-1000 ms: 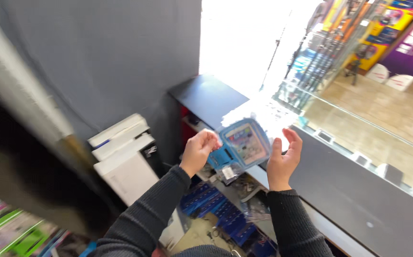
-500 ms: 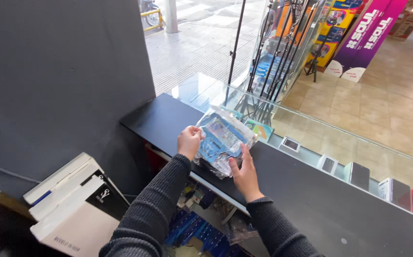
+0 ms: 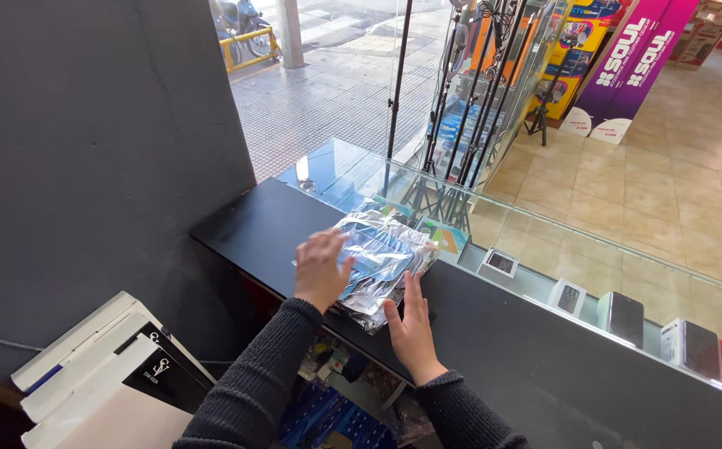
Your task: The person repeatedly picks packaged electronic accessories from a wall display and places them onto a glass counter. The person handles items one by one, moving them from the hanging rack to a growing pile on the counter surface.
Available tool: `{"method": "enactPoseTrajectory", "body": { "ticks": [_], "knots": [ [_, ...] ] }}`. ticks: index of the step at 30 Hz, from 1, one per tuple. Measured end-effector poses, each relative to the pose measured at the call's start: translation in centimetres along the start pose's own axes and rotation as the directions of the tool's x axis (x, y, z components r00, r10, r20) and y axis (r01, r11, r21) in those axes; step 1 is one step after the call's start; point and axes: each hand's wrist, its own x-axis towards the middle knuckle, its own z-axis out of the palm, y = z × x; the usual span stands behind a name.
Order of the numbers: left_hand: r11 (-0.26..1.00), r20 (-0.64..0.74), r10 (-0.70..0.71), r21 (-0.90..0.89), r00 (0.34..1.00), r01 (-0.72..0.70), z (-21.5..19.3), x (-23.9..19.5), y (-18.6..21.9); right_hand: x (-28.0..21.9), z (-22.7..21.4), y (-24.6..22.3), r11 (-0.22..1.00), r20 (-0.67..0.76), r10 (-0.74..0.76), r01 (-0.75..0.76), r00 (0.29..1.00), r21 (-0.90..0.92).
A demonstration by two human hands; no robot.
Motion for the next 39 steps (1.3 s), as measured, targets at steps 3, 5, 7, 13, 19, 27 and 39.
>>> {"method": "enactPoseTrajectory", "body": {
  "ticks": [3,5,7,13,19,27,39],
  "knots": [
    [0.966,0.147,0.179,-0.212,0.973,-0.146,2.1,-0.3,0.6,-0.1,-0.2,-0.3,0.999,-0.002,-0.001,0.001,1.000,0.035],
    [0.962,0.319,0.192,-0.249,0.928,-0.113,1.6,-0.7,1.5,0.1,-0.1,0.3,0.999,0.015,-0.005,0.004,1.000,0.048],
    [0.969,0.310,0.175,-0.225,0.935,-0.107,2.2,-0.9,1.8,-0.1,-0.2,0.0,0.998,0.011,-0.016,0.016,1.000,0.055],
    [0.981,0.358,0.130,-0.182,0.925,-0.068,3.6,-0.5,1.6,0.1,-0.1,0.6,0.997,-0.028,-0.063,0.064,0.998,0.042],
    [0.970,0.245,0.109,-0.238,0.963,-0.050,1.0,-2.6,-0.5,1.1,0.6,2.7,0.983,-0.216,-0.184,0.181,0.959,-0.036],
    [0.928,-0.053,0.126,-0.347,0.991,-0.137,-10.4,-11.3,-5.3,-1.9,2.0,-3.1,0.812,-0.415,-0.581,0.538,0.701,-0.227],
    [0.889,-0.033,-0.393,-0.268,0.919,0.371,-26.0,-31.0,-16.4,-14.0,18.8,-17.0,0.536,0.001,-0.834,0.810,0.551,0.239]
  ]
}}
